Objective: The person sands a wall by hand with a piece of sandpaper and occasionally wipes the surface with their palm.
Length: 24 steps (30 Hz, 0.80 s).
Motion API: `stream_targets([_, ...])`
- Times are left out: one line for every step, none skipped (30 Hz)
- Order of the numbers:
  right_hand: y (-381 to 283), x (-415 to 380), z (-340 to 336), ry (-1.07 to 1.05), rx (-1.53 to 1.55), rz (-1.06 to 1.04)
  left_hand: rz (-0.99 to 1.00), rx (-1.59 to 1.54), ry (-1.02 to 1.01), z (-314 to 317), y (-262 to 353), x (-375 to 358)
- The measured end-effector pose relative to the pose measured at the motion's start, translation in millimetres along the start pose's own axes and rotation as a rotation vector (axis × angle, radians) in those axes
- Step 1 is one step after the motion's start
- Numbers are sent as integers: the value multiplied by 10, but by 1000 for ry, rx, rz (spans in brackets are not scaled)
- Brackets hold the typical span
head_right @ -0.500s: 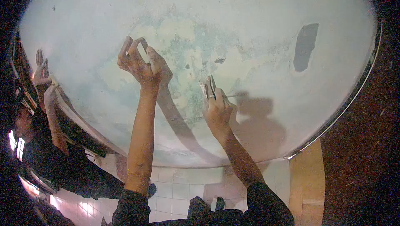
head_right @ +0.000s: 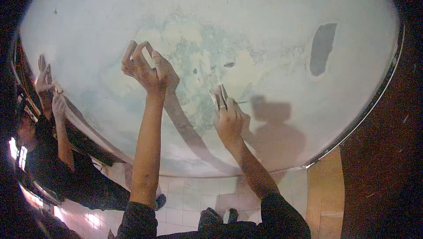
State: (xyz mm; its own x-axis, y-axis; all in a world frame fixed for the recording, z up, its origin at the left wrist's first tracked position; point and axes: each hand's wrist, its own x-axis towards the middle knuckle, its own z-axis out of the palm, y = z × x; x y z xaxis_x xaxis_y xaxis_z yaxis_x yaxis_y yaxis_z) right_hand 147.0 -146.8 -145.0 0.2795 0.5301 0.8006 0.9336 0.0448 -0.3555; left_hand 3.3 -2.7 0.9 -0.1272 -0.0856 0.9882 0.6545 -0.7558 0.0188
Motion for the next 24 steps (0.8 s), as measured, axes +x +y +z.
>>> stream_targets([8, -65, 6, 3, 13, 1, -4, 0, -1, -2, 5, 2])
stream_targets([12, -86, 14, 8, 26, -1, -7, 2, 1, -3, 4, 9])
stream_targets([10, -72, 21, 6, 28, -4, 0, 2, 4, -2, -4, 12])
stream_targets([6, -55, 29, 2, 29, -4, 7, 2, 4, 0, -12, 10])
stream_targets([4, -28, 39, 0, 30, -3, 15, 0, 5, 7, -21, 14])
stream_targets([2, 4, 45, -7, 22, 6, 17, 2, 7, 14, -33, 14])
stream_targets([2, 38, 45, -16, 13, 14, 18, 6, 10, 18, -45, 8])
stream_targets([3, 55, 39, -26, 4, 20, 17, 10, 13, 18, -53, 1])
stream_targets([-4, 53, 20, -26, 30, 28, 17, 6, 13, 17, -53, 3])
stream_targets([-13, 47, -7, -25, 55, 34, 18, 2, 14, 17, -51, 7])
stream_targets([-16, 32, -25, -26, 80, 40, 17, -1, 14, 17, -50, 8])
stream_targets([13, -17, 14, 63, 32, -22, 16, 3, 13, 16, -51, 5])
stream_targets([66, -81, 94, 152, -17, -83, 16, 6, 11, 18, -53, 3])
stream_targets([98, -114, 137, 240, -66, -145, 15, 10, 10, 21, -55, 2])
stream_targets([73, -95, 95, 196, -61, -114, 14, 4, 14, 24, -50, 13])
stream_targets([21, -66, 15, 151, -57, -83, 13, -3, 19, 23, -38, 22])
stream_targets([-12, -56, -35, 103, -53, -50, 10, -9, 20, 15, -30, 16])
stream_targets([-15, -47, -41, 35, 14, 11, 10, -9, 21, 12, -29, 5])
stream_targets([-16, -18, -40, -30, 82, 72, 12, -9, 24, 14, -32, 7])
stream_targets([-15, -2, -40, -94, 149, 132, 15, -10, 29, 16, -32, 9])
stream_targets([-14, -10, -38, -71, 158, 123, 10, -11, 20, 13, -30, 5])
stream_targets([-9, -19, -27, -44, 166, 112, 8, -12, 16, 13, -31, 3])
stream_targets([-4, -25, -5, -16, 176, 99, 8, -12, 12, 16, -37, 8])
stream_targets([24, -62, 40, 0, 166, 88, 8, -13, 13, 16, -43, 5])
